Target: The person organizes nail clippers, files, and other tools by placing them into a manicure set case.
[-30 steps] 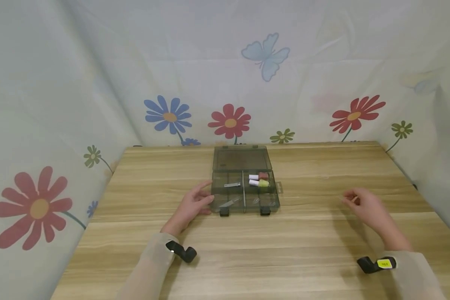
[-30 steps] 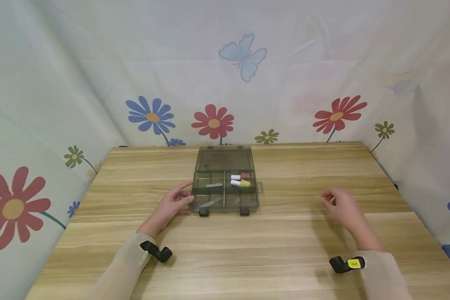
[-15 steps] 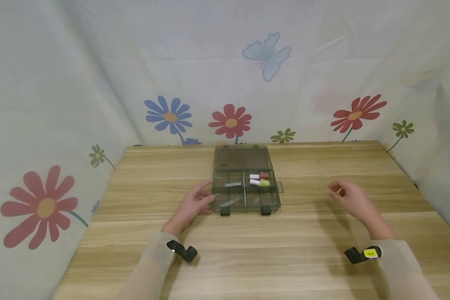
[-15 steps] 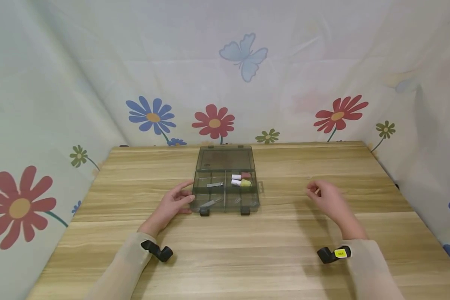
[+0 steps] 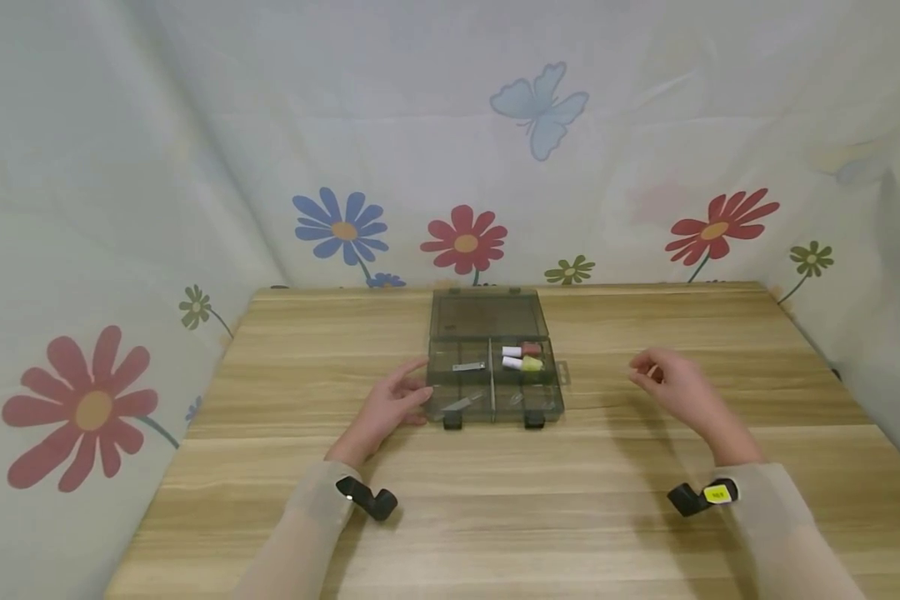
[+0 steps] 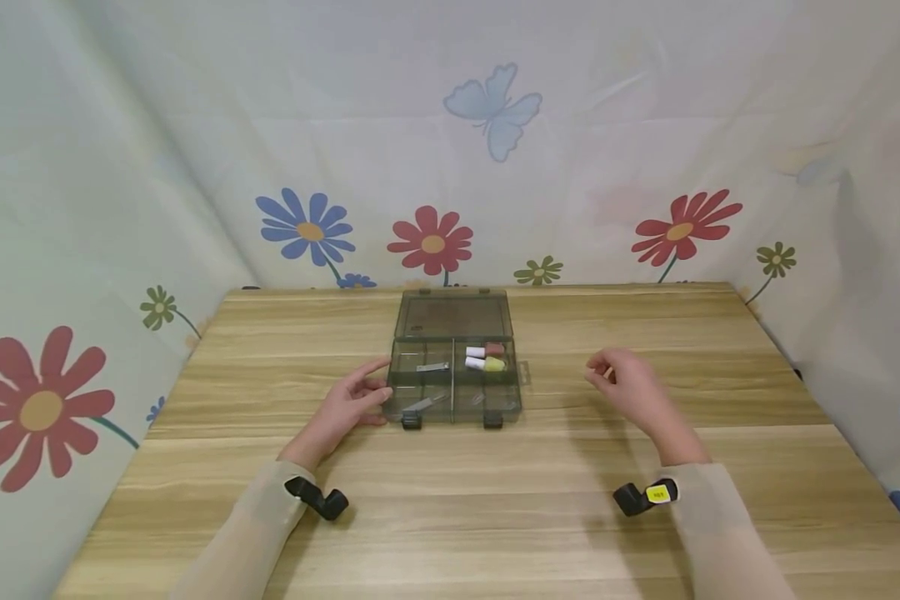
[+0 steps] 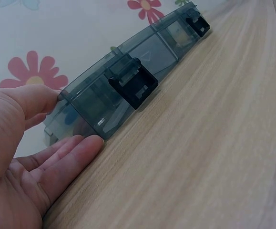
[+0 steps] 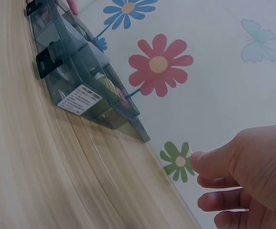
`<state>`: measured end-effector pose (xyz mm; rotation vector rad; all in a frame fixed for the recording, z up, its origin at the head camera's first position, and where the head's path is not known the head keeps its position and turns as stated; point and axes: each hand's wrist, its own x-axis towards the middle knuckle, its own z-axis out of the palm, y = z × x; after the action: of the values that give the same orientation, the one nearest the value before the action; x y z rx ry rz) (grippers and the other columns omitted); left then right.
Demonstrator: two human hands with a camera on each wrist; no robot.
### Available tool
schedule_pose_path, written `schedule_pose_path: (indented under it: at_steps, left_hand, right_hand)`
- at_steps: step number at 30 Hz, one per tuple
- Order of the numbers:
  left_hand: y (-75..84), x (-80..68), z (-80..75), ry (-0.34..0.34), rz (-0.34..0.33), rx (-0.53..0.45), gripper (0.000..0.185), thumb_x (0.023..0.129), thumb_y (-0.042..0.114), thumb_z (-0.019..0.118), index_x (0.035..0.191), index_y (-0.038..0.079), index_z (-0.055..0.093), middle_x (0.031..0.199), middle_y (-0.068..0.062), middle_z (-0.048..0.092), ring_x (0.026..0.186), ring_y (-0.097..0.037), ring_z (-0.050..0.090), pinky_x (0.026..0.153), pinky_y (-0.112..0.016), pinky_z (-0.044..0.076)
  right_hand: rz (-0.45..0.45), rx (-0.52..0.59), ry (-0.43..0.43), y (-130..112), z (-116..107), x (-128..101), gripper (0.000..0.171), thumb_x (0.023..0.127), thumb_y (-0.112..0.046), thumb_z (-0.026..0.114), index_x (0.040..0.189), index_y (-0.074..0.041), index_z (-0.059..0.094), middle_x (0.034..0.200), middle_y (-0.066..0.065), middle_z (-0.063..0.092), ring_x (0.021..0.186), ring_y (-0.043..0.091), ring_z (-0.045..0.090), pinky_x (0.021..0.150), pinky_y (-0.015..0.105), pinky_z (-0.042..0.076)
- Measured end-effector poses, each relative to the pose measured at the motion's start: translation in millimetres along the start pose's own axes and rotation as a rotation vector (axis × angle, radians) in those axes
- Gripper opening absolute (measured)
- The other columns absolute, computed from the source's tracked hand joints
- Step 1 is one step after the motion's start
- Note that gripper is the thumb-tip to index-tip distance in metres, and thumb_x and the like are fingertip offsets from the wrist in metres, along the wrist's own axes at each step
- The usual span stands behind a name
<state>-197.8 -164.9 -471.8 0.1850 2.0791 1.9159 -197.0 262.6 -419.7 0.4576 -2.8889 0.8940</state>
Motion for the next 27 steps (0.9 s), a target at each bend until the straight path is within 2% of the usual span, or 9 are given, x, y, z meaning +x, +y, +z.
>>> schedule_pose_path:
  at_steps: [4,12,18,27]
  left_hand:
    - [-2.6,3.0,-0.9,-0.007,-0.012,0.005,0.06,0.092,0.017,0.061,0.145,0.013,0.033,0.125,-0.024,0.043,0.109,-0.038,0.051,0.076,-0.041,0.055]
    - [-23.9,12.2,-3.7,0.042,0.005,0.004,0.058,0.09,0.021,0.063,0.142,0.021,0.038,0.123,-0.021,0.046,0.105,-0.035,0.054,0.073,-0.041,0.056]
    - [-25.2,12.1,-1.5,0.064,0.029,0.003,0.057,0.088,0.023,0.066,0.14,0.024,0.042,0.119,-0.019,0.049,0.101,-0.031,0.057,0.07,-0.04,0.057]
    - [-24.8,10.1,-0.8,0.073,0.04,-0.001,0.057,0.088,0.022,0.066,0.14,0.021,0.042,0.119,-0.019,0.049,0.1,-0.031,0.057,0.07,-0.04,0.057]
  right_hand:
    - [-0.024,0.001,-0.009,-8,6,4,0.011,0.088,-0.005,0.063,0.096,0.003,0.062,0.084,0.009,0.06,0.072,0.021,0.052,0.06,0.034,0.046]
    - [-0.072,0.01,-0.039,-22,24,15,0.01,0.086,-0.003,0.065,0.094,0.003,0.063,0.081,0.007,0.059,0.068,0.018,0.051,0.058,0.032,0.045]
    - [-0.095,0.034,-0.06,-32,36,21,0.01,0.086,-0.004,0.064,0.094,0.003,0.063,0.081,0.007,0.058,0.067,0.017,0.051,0.057,0.031,0.045]
    - [-0.152,0.07,-0.085,-48,53,30,0.007,0.085,-0.002,0.066,0.091,0.002,0.064,0.081,0.006,0.058,0.067,0.015,0.051,0.057,0.029,0.045]
